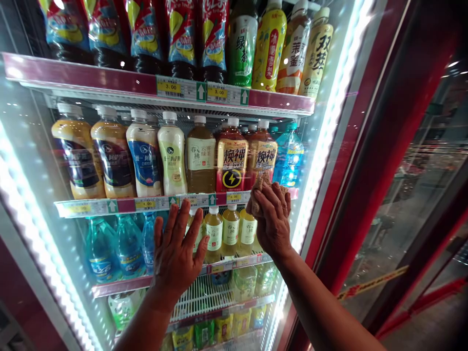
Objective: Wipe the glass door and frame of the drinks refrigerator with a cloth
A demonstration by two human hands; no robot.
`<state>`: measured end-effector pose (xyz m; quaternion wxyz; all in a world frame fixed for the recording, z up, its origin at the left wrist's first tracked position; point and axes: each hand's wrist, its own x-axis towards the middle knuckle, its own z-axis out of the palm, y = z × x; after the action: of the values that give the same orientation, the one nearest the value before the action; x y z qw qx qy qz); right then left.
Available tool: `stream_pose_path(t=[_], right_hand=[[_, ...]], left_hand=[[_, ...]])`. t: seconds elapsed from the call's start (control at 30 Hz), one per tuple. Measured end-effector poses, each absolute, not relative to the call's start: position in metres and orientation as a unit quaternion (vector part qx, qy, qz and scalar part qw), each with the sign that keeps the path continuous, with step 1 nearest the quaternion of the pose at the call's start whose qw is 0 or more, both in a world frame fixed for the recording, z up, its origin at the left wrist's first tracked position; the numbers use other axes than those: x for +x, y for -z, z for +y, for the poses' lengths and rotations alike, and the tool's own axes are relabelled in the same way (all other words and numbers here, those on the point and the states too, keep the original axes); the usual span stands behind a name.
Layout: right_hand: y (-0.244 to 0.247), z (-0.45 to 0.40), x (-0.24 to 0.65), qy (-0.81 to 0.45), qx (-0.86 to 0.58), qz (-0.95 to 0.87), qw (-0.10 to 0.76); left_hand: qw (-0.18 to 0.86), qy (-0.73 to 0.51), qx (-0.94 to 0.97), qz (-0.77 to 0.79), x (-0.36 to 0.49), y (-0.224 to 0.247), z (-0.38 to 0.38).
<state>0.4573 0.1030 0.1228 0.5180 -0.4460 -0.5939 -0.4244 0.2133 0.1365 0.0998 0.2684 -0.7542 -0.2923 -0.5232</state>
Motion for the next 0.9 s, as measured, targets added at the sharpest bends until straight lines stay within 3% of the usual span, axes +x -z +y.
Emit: stream_pose_path(t=[0.4,0.6,0.77,0.9], right_hand=[[-0.128,0.102,0.443,0.413,-0.463,-0.606,0.498],[-0.132,0.108,0.435,0.417,-0.452,-0.579,0.535],[-0.118,0.107,0.423,0.409,-0.45,-0.615,0.502],[-0.134,0.104,0.424,0.407,-0.454,-0.612,0.504]], left_hand=[[0.248,0.522,-0.771,-0.267,0.204,-0.101,0.137],[0.24,0.54,-0.77,-0.24,0.189,-0.106,0.137],[0.256,0.566,-0.743,-0.249,0.179,-0.104,0.142],[0.255,0.57,-0.741,-0.249,0.169,-0.11,0.146]])
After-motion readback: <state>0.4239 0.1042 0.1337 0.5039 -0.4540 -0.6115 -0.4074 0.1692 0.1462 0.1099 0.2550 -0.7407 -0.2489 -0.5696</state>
